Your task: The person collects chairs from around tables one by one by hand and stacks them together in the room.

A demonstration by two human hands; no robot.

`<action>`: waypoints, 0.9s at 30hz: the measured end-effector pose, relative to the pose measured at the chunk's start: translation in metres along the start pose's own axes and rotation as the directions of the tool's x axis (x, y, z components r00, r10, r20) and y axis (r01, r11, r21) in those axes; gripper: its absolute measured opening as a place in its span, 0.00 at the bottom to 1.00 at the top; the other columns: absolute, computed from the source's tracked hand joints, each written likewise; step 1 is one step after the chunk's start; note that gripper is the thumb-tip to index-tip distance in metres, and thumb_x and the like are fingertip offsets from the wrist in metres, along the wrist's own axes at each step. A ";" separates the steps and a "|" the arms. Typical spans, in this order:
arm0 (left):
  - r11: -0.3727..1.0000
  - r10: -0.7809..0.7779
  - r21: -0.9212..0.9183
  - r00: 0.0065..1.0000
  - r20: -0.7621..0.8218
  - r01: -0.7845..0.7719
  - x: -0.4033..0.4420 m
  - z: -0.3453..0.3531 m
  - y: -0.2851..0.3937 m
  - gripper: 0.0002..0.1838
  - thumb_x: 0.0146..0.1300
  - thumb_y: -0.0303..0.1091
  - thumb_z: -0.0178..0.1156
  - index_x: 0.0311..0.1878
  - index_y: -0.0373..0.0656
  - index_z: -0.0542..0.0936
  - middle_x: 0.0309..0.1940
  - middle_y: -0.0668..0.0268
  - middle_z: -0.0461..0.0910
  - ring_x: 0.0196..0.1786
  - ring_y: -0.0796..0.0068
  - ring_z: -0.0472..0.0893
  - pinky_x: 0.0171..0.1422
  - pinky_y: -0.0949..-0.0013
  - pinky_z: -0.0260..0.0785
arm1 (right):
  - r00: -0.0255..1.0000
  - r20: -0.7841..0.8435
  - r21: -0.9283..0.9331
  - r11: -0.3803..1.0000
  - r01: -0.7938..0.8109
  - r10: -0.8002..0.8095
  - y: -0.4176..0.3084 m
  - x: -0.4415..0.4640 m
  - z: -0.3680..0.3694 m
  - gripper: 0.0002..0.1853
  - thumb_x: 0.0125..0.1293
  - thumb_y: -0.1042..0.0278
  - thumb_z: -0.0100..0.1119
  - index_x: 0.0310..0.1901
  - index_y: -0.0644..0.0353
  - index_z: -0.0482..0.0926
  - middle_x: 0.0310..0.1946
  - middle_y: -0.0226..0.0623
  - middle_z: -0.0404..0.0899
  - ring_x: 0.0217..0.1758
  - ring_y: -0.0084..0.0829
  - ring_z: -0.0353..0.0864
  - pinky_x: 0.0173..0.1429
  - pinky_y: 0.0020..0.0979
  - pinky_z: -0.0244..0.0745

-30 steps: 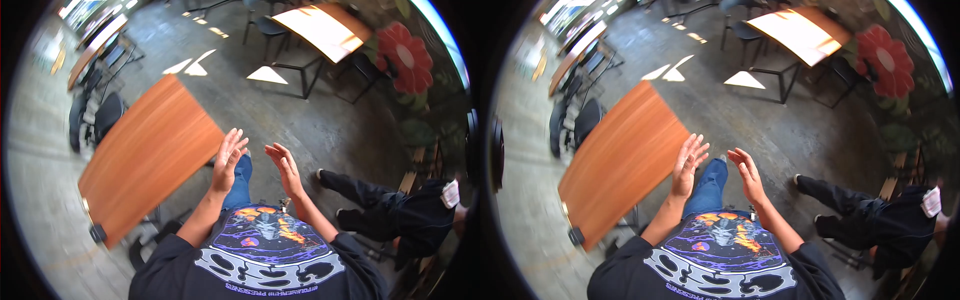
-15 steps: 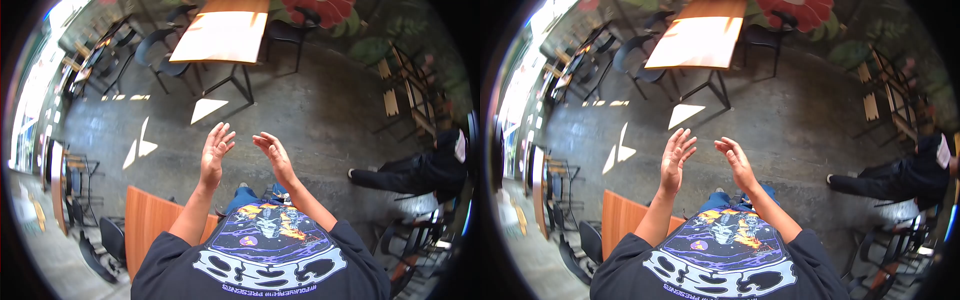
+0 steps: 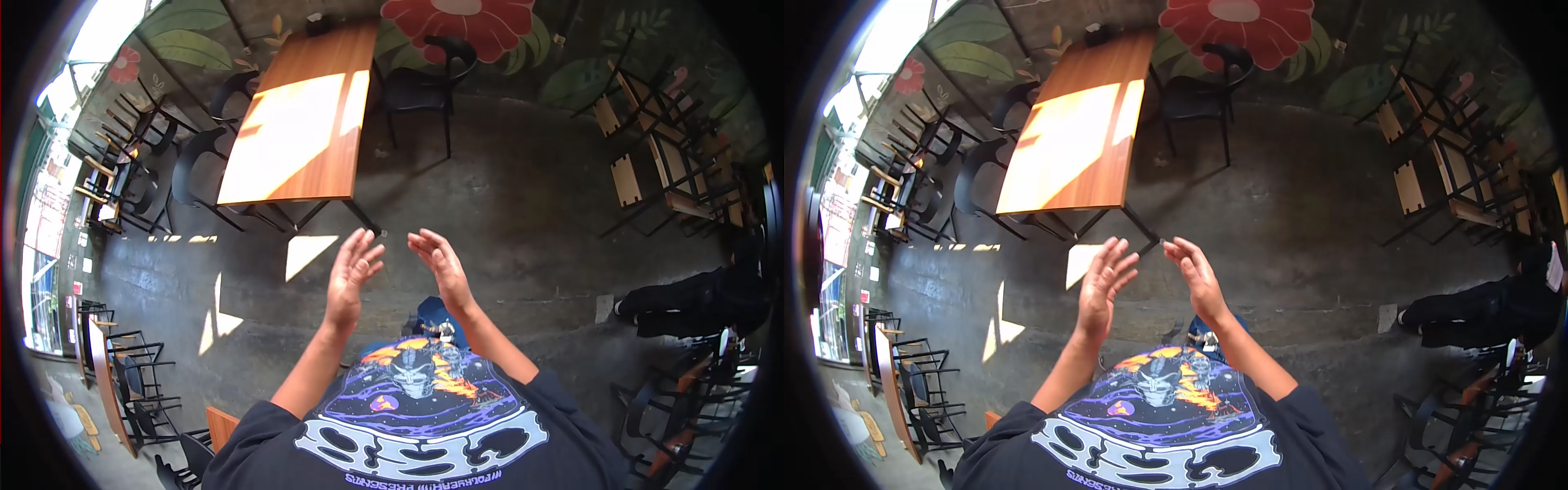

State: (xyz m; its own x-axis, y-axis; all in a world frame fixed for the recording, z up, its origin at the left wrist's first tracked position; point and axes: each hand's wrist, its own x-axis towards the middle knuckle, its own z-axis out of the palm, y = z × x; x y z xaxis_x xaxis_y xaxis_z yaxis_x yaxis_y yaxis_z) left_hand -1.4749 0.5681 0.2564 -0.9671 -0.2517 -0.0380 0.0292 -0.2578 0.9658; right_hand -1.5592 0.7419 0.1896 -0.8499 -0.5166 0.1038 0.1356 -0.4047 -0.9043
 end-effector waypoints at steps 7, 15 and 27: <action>0.991 0.123 -0.050 0.992 0.009 -0.122 0.139 0.056 0.022 0.34 0.74 0.46 0.53 0.75 0.38 0.56 0.73 0.51 0.60 0.71 0.60 0.69 0.72 0.61 0.63 | 0.999 0.046 -0.148 0.989 -0.009 0.016 -0.072 0.108 -0.086 0.36 0.74 0.42 0.47 0.69 0.66 0.60 0.66 0.48 0.69 0.71 0.39 0.66 0.78 0.40 0.53; 0.999 -0.020 -0.042 0.998 0.065 0.023 0.276 0.106 -0.014 0.34 0.74 0.49 0.51 0.75 0.38 0.56 0.73 0.52 0.61 0.70 0.59 0.70 0.71 0.60 0.65 | 0.998 -0.049 -0.132 0.991 -0.035 0.029 -0.081 0.199 -0.166 0.35 0.74 0.41 0.46 0.69 0.65 0.61 0.66 0.48 0.69 0.72 0.40 0.67 0.78 0.40 0.54; 0.992 0.036 -0.127 0.983 0.180 -0.013 0.638 0.146 -0.020 0.33 0.73 0.43 0.54 0.74 0.37 0.58 0.72 0.51 0.63 0.69 0.63 0.71 0.70 0.64 0.65 | 0.989 -0.142 -0.183 0.981 -0.069 0.043 -0.102 0.456 -0.292 0.27 0.77 0.56 0.48 0.69 0.64 0.61 0.66 0.45 0.70 0.71 0.36 0.67 0.75 0.35 0.57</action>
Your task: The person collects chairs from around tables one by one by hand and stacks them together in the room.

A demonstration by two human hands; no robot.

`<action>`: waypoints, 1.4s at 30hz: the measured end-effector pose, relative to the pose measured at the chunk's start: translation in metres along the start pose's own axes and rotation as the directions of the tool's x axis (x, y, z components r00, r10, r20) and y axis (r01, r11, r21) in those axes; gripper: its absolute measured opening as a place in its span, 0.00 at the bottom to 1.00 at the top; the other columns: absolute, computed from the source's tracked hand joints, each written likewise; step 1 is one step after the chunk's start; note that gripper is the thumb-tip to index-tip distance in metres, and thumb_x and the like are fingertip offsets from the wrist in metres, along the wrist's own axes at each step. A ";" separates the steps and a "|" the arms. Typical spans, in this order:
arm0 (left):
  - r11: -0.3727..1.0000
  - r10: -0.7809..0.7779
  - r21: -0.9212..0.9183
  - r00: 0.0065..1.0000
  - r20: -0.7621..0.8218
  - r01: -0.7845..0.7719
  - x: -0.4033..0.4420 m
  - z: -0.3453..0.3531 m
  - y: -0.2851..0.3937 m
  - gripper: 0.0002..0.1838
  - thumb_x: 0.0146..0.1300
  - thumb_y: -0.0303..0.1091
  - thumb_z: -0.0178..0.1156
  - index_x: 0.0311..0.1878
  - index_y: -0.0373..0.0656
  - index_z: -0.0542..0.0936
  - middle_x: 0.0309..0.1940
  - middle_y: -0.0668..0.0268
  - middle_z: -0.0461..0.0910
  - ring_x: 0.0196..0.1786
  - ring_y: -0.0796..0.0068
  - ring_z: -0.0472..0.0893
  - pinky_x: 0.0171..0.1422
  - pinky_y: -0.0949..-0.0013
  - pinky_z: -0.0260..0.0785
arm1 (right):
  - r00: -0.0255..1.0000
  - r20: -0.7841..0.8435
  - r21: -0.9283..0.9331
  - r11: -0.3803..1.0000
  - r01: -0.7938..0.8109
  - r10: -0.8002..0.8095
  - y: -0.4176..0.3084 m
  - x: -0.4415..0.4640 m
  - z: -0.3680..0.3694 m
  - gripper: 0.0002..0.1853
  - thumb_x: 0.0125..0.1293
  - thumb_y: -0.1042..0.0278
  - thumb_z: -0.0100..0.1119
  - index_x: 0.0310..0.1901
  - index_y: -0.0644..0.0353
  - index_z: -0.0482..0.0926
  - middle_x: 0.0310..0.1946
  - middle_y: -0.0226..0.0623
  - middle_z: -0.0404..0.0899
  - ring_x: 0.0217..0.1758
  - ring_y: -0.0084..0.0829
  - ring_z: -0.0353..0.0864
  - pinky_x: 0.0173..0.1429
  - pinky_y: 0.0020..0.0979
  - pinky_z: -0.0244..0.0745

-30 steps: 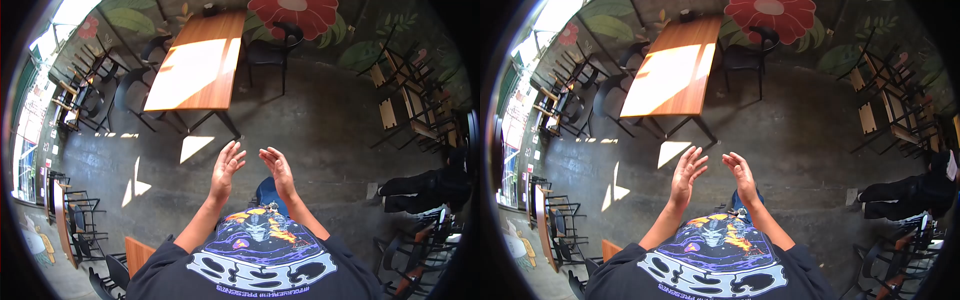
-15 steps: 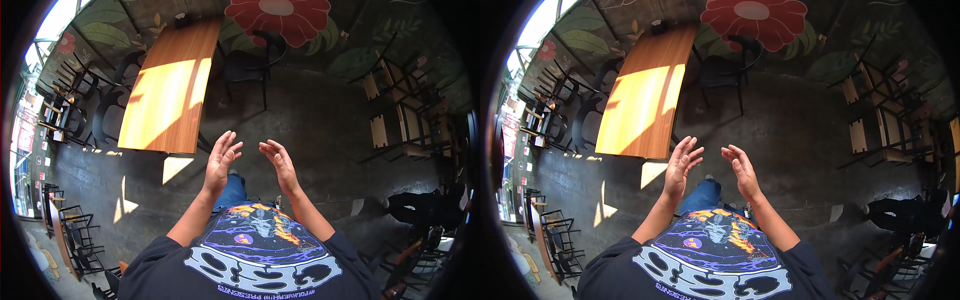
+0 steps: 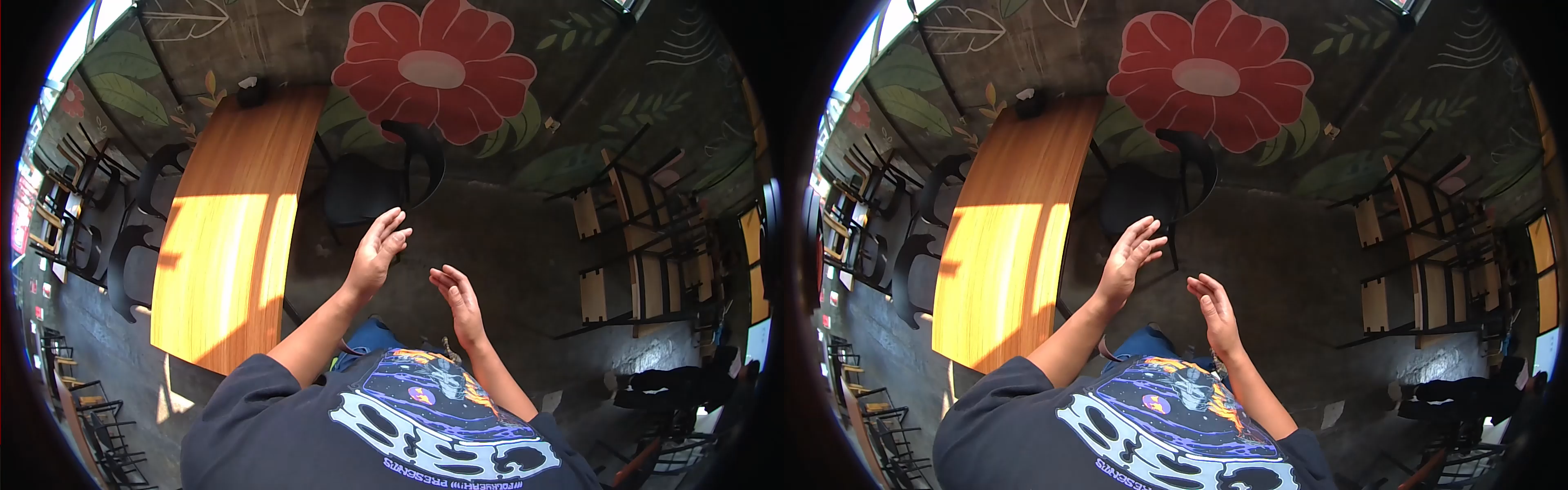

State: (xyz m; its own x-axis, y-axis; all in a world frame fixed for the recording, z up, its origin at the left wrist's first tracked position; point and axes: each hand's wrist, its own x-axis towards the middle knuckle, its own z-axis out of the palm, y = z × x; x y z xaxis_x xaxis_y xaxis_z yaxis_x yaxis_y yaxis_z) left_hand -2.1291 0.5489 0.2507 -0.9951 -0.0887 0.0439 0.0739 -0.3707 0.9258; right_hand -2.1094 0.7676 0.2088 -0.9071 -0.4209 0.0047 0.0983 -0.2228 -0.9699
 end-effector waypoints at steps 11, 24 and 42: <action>0.998 0.020 0.066 0.996 -0.085 -0.015 0.139 -0.010 -0.020 0.37 0.71 0.44 0.59 0.76 0.39 0.55 0.74 0.55 0.60 0.71 0.62 0.69 0.73 0.63 0.61 | 0.939 -0.026 -0.093 0.935 -0.343 0.342 0.041 0.245 -0.100 0.32 0.71 0.62 0.59 0.69 0.67 0.59 0.65 0.50 0.70 0.68 0.36 0.70 0.71 0.34 0.64; 0.968 0.180 0.252 0.659 -0.730 0.014 0.258 0.072 -0.049 0.36 0.69 0.34 0.61 0.75 0.37 0.55 0.71 0.49 0.63 0.67 0.60 0.74 0.69 0.62 0.68 | 0.263 0.019 -0.294 0.257 -0.921 0.965 0.249 0.536 -0.290 0.30 0.61 0.63 0.67 0.63 0.61 0.68 0.56 0.43 0.75 0.55 0.49 0.77 0.52 0.57 0.75; 0.946 0.170 0.276 -0.464 -0.870 -0.171 0.131 0.277 -0.193 0.27 0.71 0.26 0.56 0.71 0.38 0.62 0.64 0.47 0.72 0.61 0.62 0.78 0.65 0.64 0.71 | 0.324 0.285 -0.351 0.412 -0.841 0.902 0.261 0.561 -0.225 0.20 0.62 0.81 0.53 0.57 0.72 0.70 0.55 0.49 0.74 0.55 0.51 0.77 0.57 0.56 0.82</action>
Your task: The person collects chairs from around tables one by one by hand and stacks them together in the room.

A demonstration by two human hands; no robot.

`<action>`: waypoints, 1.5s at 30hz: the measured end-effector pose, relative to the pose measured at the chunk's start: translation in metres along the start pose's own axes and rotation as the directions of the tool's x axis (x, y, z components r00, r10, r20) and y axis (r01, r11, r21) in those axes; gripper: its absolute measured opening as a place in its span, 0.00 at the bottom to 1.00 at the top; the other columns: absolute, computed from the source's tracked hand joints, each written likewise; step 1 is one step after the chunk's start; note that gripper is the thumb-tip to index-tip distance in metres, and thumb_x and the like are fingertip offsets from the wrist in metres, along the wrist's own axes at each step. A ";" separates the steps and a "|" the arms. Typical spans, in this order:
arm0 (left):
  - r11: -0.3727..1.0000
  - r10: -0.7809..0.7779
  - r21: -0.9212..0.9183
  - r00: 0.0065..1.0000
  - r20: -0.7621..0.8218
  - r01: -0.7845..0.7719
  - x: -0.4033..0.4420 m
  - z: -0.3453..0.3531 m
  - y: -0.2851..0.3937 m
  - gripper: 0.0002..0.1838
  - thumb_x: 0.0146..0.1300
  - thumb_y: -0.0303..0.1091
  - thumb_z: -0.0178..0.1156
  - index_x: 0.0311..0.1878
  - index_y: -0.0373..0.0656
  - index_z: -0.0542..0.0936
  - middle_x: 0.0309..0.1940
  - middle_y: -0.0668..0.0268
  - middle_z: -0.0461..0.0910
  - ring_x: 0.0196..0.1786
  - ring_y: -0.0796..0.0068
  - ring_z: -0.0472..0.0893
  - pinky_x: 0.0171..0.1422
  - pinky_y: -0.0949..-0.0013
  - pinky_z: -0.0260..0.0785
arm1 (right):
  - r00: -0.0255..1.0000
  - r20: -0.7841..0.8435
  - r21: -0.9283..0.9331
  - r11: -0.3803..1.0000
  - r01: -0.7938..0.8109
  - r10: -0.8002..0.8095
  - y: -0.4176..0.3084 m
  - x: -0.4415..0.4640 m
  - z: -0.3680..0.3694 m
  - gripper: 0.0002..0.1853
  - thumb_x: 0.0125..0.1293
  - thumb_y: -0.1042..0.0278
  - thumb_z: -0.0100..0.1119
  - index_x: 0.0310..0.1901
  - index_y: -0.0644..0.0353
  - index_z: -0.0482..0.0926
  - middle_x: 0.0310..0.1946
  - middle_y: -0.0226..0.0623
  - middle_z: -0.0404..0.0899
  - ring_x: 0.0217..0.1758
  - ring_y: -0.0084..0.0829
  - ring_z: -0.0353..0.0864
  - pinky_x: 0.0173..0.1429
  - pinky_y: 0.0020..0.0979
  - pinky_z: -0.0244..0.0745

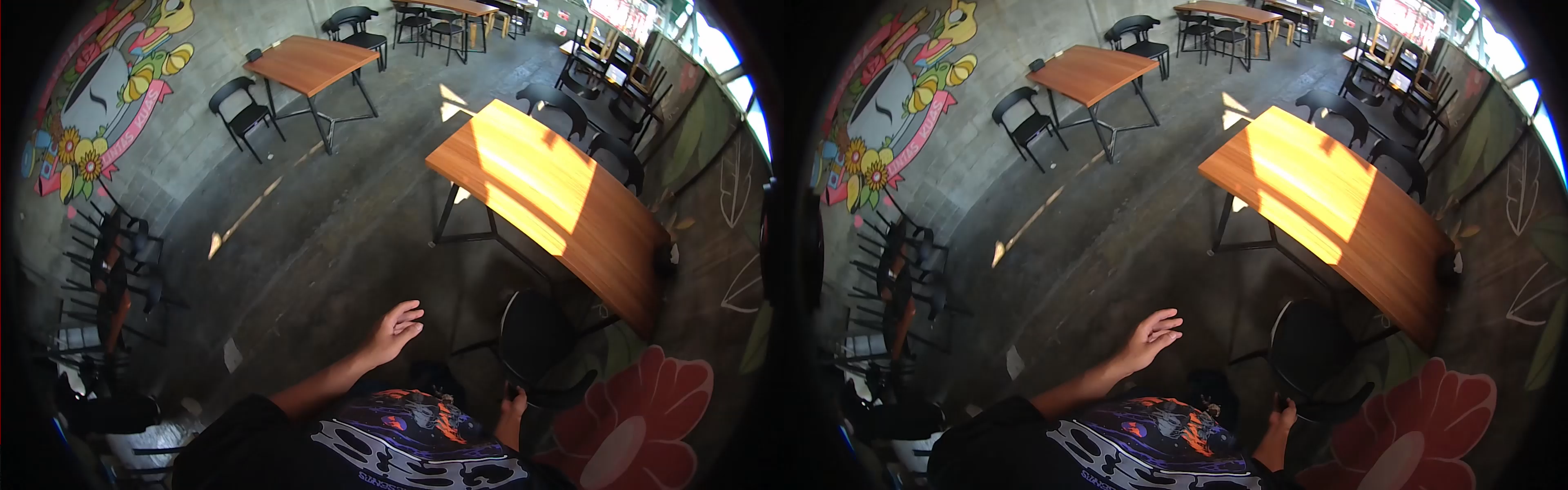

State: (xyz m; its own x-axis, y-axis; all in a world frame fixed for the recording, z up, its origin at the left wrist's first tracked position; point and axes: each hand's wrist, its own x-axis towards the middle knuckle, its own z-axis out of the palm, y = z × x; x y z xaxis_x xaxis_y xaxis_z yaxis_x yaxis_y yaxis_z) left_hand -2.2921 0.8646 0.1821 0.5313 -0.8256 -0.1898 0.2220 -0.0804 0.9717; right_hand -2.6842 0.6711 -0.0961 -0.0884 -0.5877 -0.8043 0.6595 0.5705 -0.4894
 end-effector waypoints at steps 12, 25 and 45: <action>0.992 0.005 -0.120 0.955 -0.297 -0.043 -0.173 -0.192 -0.042 0.23 0.71 0.26 0.56 0.67 0.36 0.66 0.62 0.50 0.74 0.61 0.65 0.78 0.66 0.64 0.72 | 0.963 0.271 -0.362 0.928 0.094 0.008 0.105 -0.140 0.046 0.26 0.57 0.86 0.48 0.60 0.60 0.68 0.50 0.45 0.77 0.51 0.50 0.80 0.52 0.62 0.83; 0.168 -0.590 -0.965 0.805 0.063 0.199 -0.254 -0.271 -0.207 0.37 0.65 0.54 0.60 0.72 0.47 0.63 0.68 0.52 0.66 0.67 0.48 0.68 0.67 0.35 0.63 | 0.512 0.640 -0.697 0.153 0.700 0.573 0.266 -0.368 0.231 0.29 0.58 0.82 0.46 0.65 0.60 0.66 0.39 0.42 0.81 0.31 0.37 0.84 0.26 0.35 0.84; 0.826 0.529 0.542 0.115 -0.841 0.155 -0.161 -0.526 0.098 0.29 0.60 0.33 0.68 0.64 0.36 0.73 0.56 0.51 0.79 0.61 0.58 0.78 0.67 0.52 0.68 | -0.751 0.569 0.755 0.150 0.638 0.335 0.411 -0.570 0.601 0.10 0.60 0.75 0.66 0.44 0.62 0.82 0.25 0.45 0.81 0.26 0.45 0.82 0.31 0.36 0.75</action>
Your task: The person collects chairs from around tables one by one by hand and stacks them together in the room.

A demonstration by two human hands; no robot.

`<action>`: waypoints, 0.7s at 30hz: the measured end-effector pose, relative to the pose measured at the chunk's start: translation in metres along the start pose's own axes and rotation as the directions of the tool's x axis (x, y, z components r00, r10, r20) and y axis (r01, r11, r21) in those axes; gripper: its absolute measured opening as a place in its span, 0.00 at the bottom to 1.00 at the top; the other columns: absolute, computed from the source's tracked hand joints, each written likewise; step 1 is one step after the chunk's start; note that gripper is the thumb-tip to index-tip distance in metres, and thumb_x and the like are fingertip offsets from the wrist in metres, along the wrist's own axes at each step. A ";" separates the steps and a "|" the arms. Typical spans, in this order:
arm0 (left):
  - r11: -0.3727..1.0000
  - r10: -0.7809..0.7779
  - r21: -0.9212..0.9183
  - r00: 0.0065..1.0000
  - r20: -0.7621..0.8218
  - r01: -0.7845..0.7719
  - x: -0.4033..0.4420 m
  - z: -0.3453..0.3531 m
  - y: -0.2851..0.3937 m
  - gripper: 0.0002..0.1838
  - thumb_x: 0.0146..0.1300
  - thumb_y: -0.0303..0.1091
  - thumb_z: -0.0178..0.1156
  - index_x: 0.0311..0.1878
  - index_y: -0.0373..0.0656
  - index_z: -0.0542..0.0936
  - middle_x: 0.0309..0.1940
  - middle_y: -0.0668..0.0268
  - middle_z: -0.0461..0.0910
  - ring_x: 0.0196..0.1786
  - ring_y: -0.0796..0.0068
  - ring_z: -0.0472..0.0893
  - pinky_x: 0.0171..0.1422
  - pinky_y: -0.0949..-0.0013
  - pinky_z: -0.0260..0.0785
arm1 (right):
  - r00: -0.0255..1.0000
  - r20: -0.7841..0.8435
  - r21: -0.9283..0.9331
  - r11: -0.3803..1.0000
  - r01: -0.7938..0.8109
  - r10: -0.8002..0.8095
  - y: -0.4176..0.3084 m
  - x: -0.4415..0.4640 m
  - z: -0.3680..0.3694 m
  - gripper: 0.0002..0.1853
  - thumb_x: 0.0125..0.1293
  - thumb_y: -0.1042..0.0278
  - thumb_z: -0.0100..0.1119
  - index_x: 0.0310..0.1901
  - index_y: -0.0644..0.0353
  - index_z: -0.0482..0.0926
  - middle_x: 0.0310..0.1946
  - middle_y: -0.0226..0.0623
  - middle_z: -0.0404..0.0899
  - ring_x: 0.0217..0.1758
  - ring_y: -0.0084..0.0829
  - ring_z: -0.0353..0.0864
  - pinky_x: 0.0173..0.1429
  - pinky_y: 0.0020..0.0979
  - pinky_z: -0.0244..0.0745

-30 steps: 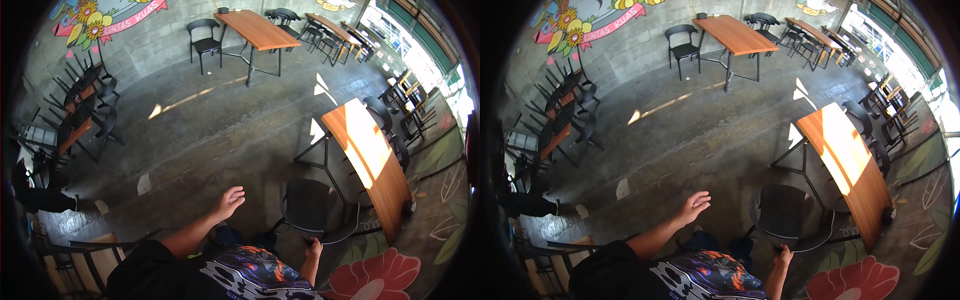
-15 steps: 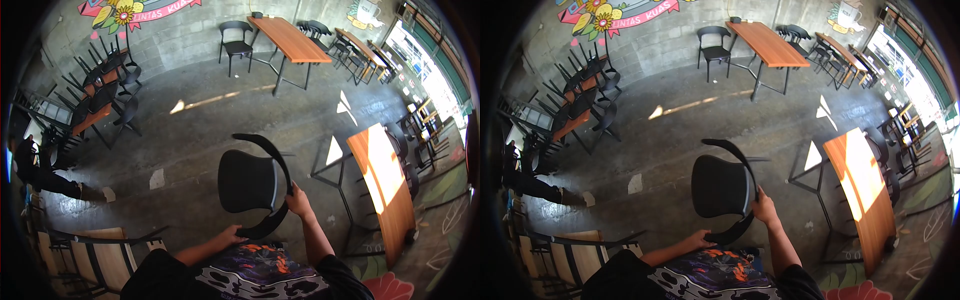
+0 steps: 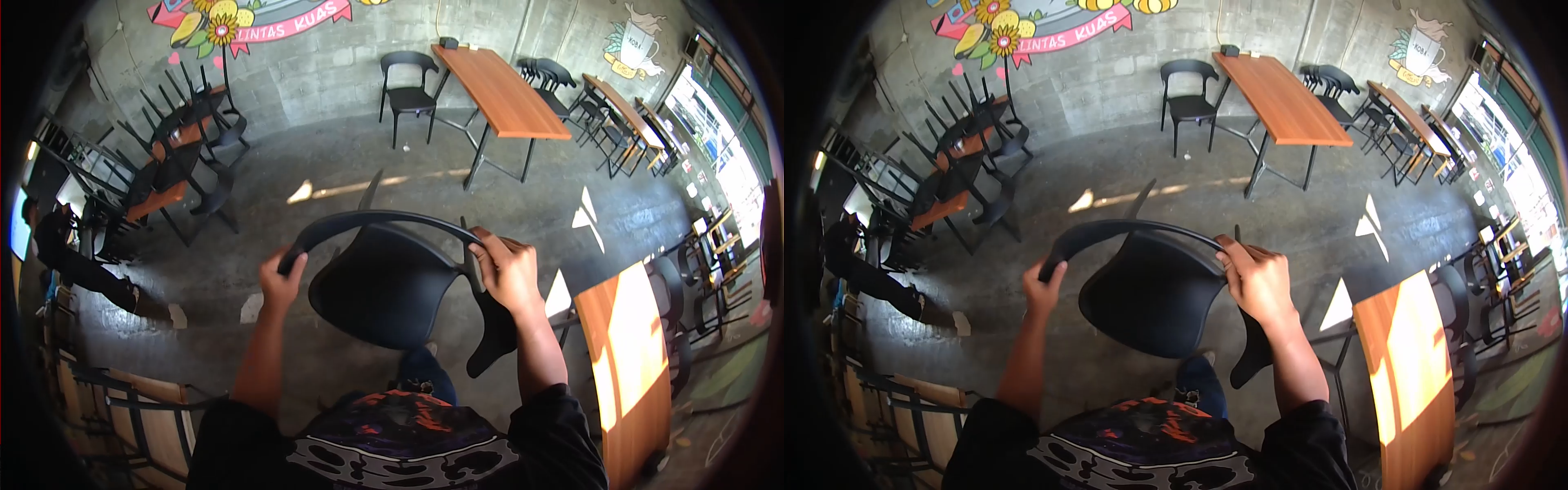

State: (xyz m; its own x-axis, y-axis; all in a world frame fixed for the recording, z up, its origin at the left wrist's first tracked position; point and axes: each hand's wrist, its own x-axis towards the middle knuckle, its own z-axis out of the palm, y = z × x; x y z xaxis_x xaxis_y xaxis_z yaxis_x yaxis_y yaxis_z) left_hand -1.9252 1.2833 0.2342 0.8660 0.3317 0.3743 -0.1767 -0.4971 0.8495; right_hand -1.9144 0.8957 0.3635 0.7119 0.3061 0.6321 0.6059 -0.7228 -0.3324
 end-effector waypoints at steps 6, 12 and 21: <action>0.893 -0.104 0.447 0.942 0.318 -0.052 0.050 0.053 0.059 0.17 0.65 0.39 0.66 0.46 0.33 0.81 0.25 0.55 0.81 0.31 0.69 0.84 0.34 0.60 0.72 | 0.968 0.133 0.020 0.977 0.214 -0.215 0.100 0.073 0.016 0.11 0.61 0.72 0.62 0.46 0.59 0.78 0.26 0.40 0.82 0.30 0.42 0.83 0.32 0.39 0.76; 0.991 0.113 0.069 0.993 -0.026 -0.111 0.068 0.163 0.011 0.15 0.64 0.37 0.67 0.39 0.32 0.81 0.21 0.60 0.78 0.27 0.80 0.75 0.31 0.67 0.67 | 0.895 0.228 0.072 0.924 0.376 -0.382 0.178 0.129 0.039 0.11 0.59 0.72 0.63 0.44 0.58 0.80 0.28 0.39 0.83 0.30 0.40 0.83 0.32 0.38 0.77; 0.997 -0.048 -0.067 0.991 -0.124 0.040 0.157 0.233 0.033 0.08 0.60 0.26 0.69 0.40 0.33 0.83 0.26 0.60 0.83 0.32 0.81 0.80 0.36 0.73 0.71 | 0.897 0.183 0.166 0.887 -0.432 0.402 0.295 0.133 0.047 0.24 0.62 0.68 0.68 0.59 0.63 0.74 0.48 0.47 0.83 0.54 0.41 0.83 0.59 0.38 0.73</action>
State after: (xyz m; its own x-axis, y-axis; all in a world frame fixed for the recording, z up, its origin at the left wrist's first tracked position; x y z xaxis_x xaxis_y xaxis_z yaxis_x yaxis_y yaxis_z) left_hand -1.6863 1.1323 0.2338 0.8089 0.4520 0.3760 -0.1726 -0.4288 0.8868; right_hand -1.6245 0.7521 0.3163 0.9473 0.0969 0.3053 0.2890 -0.6700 -0.6839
